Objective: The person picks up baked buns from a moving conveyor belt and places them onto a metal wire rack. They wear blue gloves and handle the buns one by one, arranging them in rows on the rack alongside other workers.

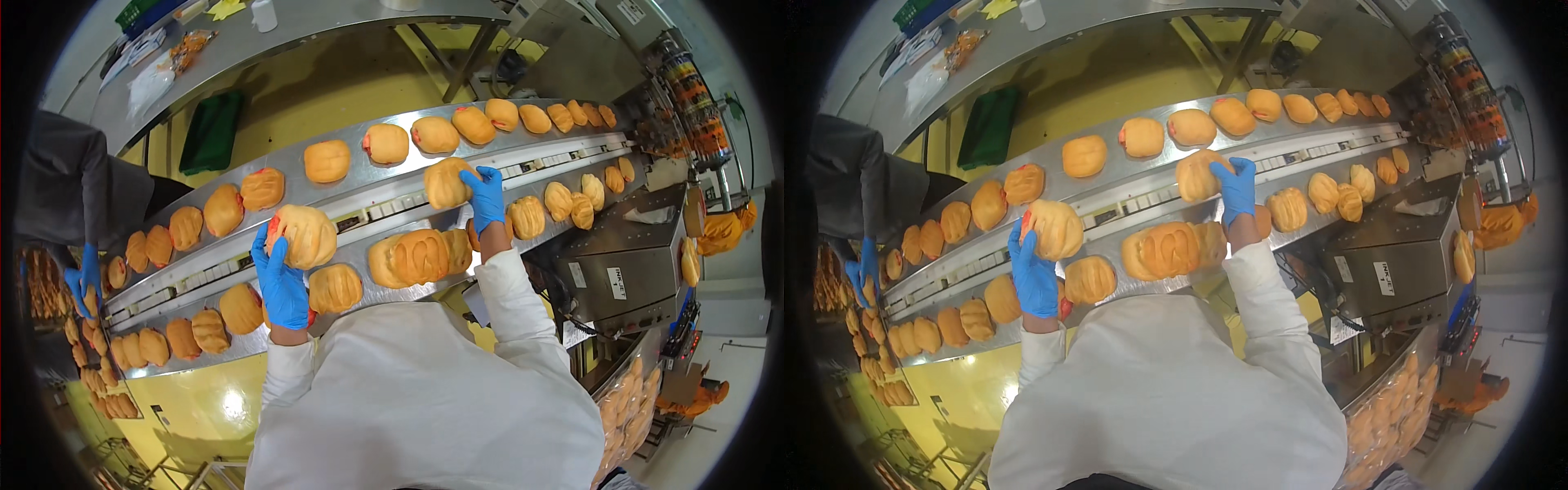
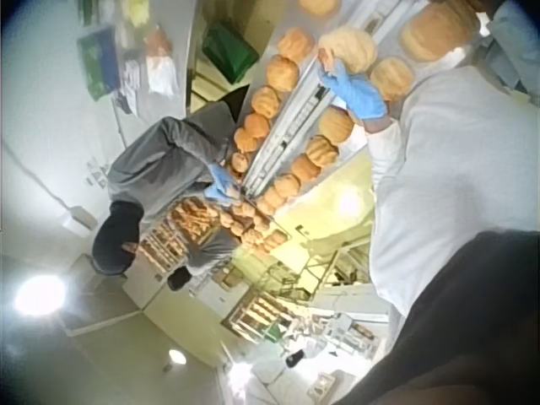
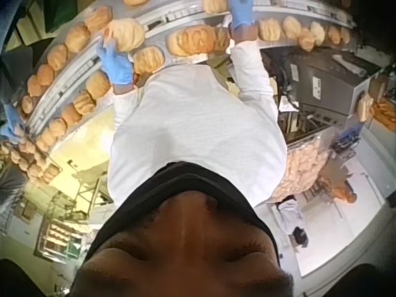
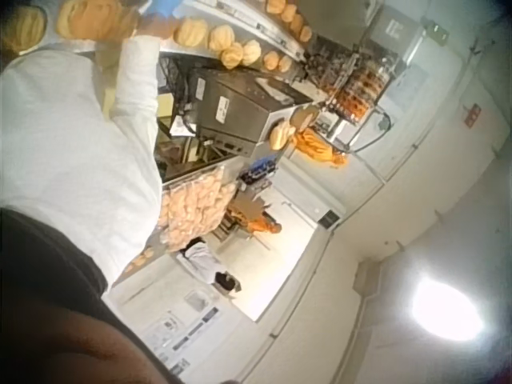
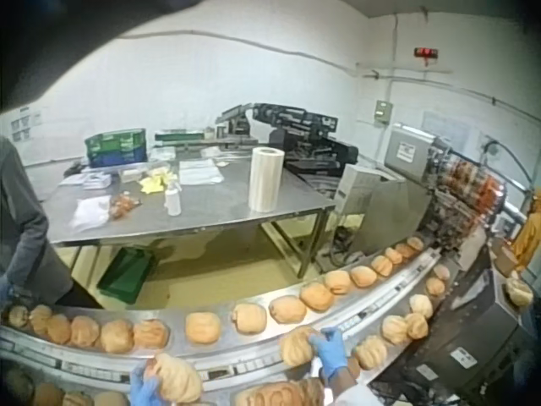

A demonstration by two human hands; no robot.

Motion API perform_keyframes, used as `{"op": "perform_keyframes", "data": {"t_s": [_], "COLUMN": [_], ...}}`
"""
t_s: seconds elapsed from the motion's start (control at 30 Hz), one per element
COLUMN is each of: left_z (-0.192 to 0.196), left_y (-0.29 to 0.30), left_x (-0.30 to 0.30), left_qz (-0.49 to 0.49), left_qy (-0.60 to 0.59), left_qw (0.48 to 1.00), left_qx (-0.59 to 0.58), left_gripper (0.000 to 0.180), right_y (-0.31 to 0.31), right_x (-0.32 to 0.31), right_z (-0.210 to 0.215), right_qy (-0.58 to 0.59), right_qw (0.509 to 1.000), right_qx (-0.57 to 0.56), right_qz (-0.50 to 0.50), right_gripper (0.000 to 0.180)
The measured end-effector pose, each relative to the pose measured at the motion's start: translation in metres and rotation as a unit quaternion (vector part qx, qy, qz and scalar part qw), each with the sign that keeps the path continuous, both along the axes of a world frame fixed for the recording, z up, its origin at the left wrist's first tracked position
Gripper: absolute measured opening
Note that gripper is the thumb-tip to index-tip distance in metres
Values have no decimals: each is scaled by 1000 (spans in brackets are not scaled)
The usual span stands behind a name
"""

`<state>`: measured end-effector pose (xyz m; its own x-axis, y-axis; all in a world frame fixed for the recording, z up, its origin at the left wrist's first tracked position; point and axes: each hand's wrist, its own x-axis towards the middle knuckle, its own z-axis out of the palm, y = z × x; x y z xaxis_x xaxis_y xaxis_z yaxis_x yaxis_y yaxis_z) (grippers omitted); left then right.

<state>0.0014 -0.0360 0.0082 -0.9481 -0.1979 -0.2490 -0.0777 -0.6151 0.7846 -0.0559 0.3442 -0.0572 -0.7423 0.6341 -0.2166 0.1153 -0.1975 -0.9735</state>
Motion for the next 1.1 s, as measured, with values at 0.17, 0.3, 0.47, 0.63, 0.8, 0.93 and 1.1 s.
{"op": "perform_keyframes", "data": {"t_s": [0.17, 0.3, 0.47, 0.63, 0.8, 0.93, 1.1], "left_z": [-8, -10, -10, -17, -22, -22, -19], "left_y": [-2, -9, -10, -22, -33, -33, 6], "left_x": [5, 2, -4, 0, 8, 16, 18], "left_qz": [15, 33, 50, 83, 102, 84, -31], "left_qy": [-13, -25, -23, -17, -20, -39, -38], "left_qw": [1000, 999, 998, 996, 994, 996, 999], "left_qx": [-2, 0, 15, 25, 27, 14, 14], "left_gripper": [55, 55, 49, 44, 45, 45, 51], "right_y": [3, -34, -64, -65, -64, -77, -166], "right_x": [20, 75, 89, 51, -5, -11, 27], "right_z": [19, 63, 50, 69, 39, 30, 50], "right_qy": [-32, -26, 4, 68, 57, 40, -12], "right_qw": [986, 826, 681, 699, 692, 734, 827], "right_qx": [90, 334, 487, 449, 520, 447, -97], "right_qz": [135, 453, 546, 552, 497, 510, 554], "right_gripper": [61, 86, 108, 98, 96, 81, 72]}}
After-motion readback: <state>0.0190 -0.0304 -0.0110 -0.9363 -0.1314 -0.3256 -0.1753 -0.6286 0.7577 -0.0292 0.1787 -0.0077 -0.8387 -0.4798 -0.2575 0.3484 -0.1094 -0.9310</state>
